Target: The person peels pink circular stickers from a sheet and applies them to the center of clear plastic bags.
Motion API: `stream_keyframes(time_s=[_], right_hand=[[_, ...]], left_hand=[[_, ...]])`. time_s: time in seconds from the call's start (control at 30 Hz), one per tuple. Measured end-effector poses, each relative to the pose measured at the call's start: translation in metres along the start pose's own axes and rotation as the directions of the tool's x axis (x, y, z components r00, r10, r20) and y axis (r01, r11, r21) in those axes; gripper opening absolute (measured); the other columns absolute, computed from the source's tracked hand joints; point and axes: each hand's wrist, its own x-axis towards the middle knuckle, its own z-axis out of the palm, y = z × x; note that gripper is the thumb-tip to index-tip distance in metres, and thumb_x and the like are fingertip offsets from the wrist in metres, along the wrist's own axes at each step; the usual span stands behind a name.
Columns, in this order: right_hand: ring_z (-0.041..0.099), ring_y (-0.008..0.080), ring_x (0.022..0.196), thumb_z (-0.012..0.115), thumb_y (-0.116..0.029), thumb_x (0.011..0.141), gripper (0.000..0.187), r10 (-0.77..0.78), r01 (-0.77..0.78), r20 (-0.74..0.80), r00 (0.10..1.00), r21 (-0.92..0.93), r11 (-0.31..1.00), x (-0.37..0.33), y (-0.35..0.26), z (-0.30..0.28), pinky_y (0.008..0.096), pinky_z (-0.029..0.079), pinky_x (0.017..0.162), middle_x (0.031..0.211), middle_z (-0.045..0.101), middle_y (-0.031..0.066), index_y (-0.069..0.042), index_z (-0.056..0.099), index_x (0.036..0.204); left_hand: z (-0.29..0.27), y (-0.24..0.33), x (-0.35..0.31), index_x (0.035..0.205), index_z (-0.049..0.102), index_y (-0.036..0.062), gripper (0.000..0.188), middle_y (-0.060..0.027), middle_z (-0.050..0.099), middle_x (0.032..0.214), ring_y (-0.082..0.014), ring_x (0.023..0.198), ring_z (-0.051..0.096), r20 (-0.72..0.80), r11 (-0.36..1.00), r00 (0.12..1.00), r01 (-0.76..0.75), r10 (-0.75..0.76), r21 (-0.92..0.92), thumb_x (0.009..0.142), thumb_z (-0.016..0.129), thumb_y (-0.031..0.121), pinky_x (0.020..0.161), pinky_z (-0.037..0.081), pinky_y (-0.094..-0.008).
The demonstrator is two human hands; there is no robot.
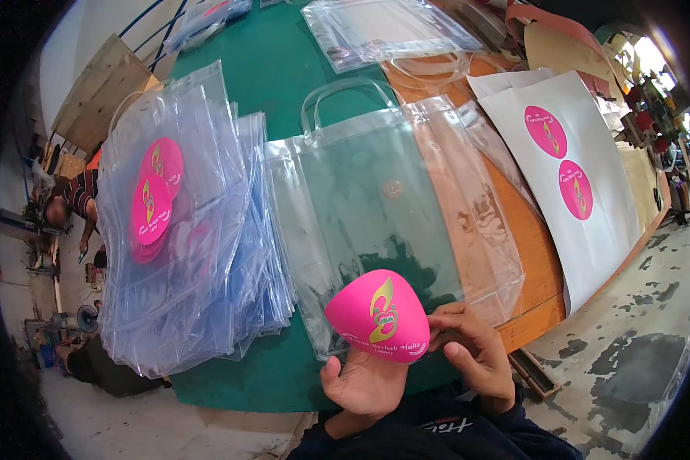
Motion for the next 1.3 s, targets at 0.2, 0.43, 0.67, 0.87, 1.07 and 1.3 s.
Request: stream_keyframes(time_s=[0.2,0.43,0.67,0.87,1.07,1.3], right_hand=[[0.051,0.0153,0.093,0.050,-0.007,0.085,0.029,-0.014,0.014,-0.020,1.000,0.025,1.000,0.008,0.003,0.000,0.0276,0.043,0.080,0.104,0.047,0.0094,0.002,0.051,0.112],[0.053,0.0139,0.088,0.050,-0.007,0.086,0.027,0.045,-0.034,-0.070,0.996,0.149,0.988,0.011,0.004,0.003,0.0263,0.044,0.076,0.100,0.052,0.0082,0.004,0.051,0.110],[0.054,0.0114,0.078,0.056,-0.006,0.082,0.022,0.127,-0.080,-0.141,0.982,0.301,0.950,0.006,0.004,0.004,0.0240,0.044,0.069,0.086,0.057,0.0048,0.002,0.054,0.102],[0.054,0.0112,0.076,0.060,-0.004,0.078,0.021,0.114,-0.057,-0.130,0.985,0.380,0.923,0.011,0.006,0.001,0.0236,0.044,0.069,0.085,0.057,0.0051,0.001,0.054,0.097],[0.054,0.0104,0.076,0.063,0.000,0.075,0.019,0.115,-0.026,-0.215,0.970,0.377,0.926,0.011,-0.002,0.004,0.0222,0.044,0.070,0.083,0.056,0.0039,-0.001,0.053,0.091],[0.054,0.0093,0.073,0.062,0.001,0.075,0.015,0.067,0.020,-0.300,0.952,0.278,0.960,0.009,-0.001,0.000,0.0211,0.044,0.066,0.080,0.057,0.0034,-0.001,0.053,0.087]], left_hand=[[0.001,0.002,-0.003,0.128,0.038,0.0095,0.073,-0.0098,0.039,0.130,-0.0264,0.119,0.035,-0.067,0.997,0.997,0.032,-0.027,0.071,0.073,0.043,0.058,0.099,0.025,-0.0438],[-0.001,0.001,-0.002,0.128,0.036,0.0069,0.074,-0.0110,0.039,0.129,-0.0274,0.119,0.035,-0.065,0.998,0.998,0.028,-0.025,0.054,0.073,0.044,0.056,0.099,0.025,-0.0448],[-0.001,0.002,-0.005,0.129,0.036,0.0062,0.074,-0.0108,0.038,0.130,-0.0264,0.119,0.035,-0.080,0.992,0.995,0.060,-0.051,0.111,0.073,0.044,0.055,0.099,0.025,-0.0446],[-0.004,0.003,-0.005,0.129,0.036,0.0063,0.075,-0.0101,0.037,0.131,-0.0259,0.120,0.034,-0.066,0.988,0.994,0.090,-0.082,0.127,0.072,0.044,0.056,0.100,0.022,-0.0441],[-0.012,-0.003,-0.005,0.129,0.036,0.0057,0.074,-0.0106,0.037,0.131,-0.0259,0.122,0.032,0.000,0.997,1.000,0.012,-0.012,0.079,0.073,0.044,0.053,0.101,0.021,-0.0442],[-0.008,-0.006,-0.008,0.126,0.041,0.0058,0.069,-0.0103,0.039,0.130,-0.0253,0.120,0.033,-0.018,0.988,0.999,-0.026,0.030,0.153,0.073,0.046,0.049,0.099,0.023,-0.0429]])
